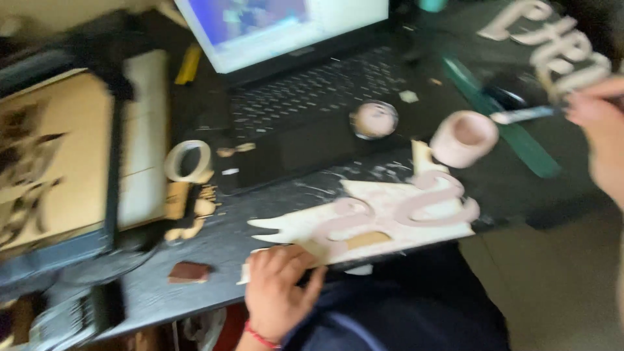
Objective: Painting a decorative wooden letter 'S' with a paintbrush and pink paint.
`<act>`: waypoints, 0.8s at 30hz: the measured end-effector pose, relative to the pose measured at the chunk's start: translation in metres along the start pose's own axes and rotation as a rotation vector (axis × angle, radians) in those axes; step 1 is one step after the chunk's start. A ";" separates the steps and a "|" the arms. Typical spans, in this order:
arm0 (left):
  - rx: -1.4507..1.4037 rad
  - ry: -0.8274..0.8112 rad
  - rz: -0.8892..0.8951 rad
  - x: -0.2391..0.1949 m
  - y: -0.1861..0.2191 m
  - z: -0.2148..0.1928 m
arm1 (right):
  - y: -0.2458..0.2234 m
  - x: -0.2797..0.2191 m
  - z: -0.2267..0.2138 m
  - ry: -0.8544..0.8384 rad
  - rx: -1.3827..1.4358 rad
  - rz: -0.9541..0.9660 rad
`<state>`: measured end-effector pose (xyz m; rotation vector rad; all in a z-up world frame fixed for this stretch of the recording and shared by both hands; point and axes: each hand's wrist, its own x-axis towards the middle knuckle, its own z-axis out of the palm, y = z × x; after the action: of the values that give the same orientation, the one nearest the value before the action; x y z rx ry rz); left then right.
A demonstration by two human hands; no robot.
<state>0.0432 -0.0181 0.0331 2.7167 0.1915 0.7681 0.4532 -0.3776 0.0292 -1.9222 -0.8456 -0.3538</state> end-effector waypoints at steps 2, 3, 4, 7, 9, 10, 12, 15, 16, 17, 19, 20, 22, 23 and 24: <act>-0.004 -0.009 0.007 -0.002 0.000 0.005 | -0.095 -0.005 0.013 0.002 -0.083 0.023; 0.034 -0.004 -0.005 -0.004 -0.001 0.006 | -0.126 0.001 0.012 0.000 -0.092 -0.027; 0.092 0.016 -0.024 -0.005 -0.004 0.007 | -0.154 0.015 0.021 -0.004 -0.081 -0.097; 0.110 0.061 -0.027 -0.011 -0.008 0.015 | -0.161 0.022 0.026 -0.046 -0.196 -0.176; 0.119 0.057 -0.012 -0.009 -0.007 0.012 | -0.156 0.022 0.030 -0.069 -0.231 -0.203; 0.131 0.058 0.007 -0.007 -0.006 0.011 | -0.153 0.023 0.033 -0.088 -0.267 -0.235; 0.125 0.053 0.011 -0.006 -0.006 0.011 | -0.142 0.022 0.039 -0.080 -0.265 -0.244; 0.128 0.073 0.012 -0.010 -0.008 0.016 | -0.133 0.021 0.048 -0.073 -0.272 -0.275; 0.137 0.104 0.011 -0.012 -0.010 0.019 | -0.131 0.022 0.051 -0.074 -0.282 -0.302; 0.136 0.102 0.011 -0.012 -0.010 0.021 | -0.126 0.020 0.052 -0.075 -0.282 -0.300; 0.122 0.114 -0.024 -0.014 -0.011 0.023 | -0.117 0.016 0.055 -0.027 -0.304 -0.261; 0.124 0.109 -0.025 -0.014 -0.011 0.023 | -0.116 0.016 0.056 -0.030 -0.302 -0.258; 0.132 0.089 -0.037 -0.015 -0.011 0.022 | -0.116 0.017 0.059 -0.018 -0.268 -0.262; 0.133 0.085 -0.039 -0.013 -0.010 0.022 | -0.114 0.017 0.061 -0.021 -0.266 -0.260; 0.136 0.085 -0.030 -0.011 -0.008 0.021 | -0.112 0.017 0.062 -0.027 -0.267 -0.254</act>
<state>0.0445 -0.0179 0.0079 2.8029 0.3134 0.8938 0.3811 -0.2843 0.0829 -2.0704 -1.1101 -0.6204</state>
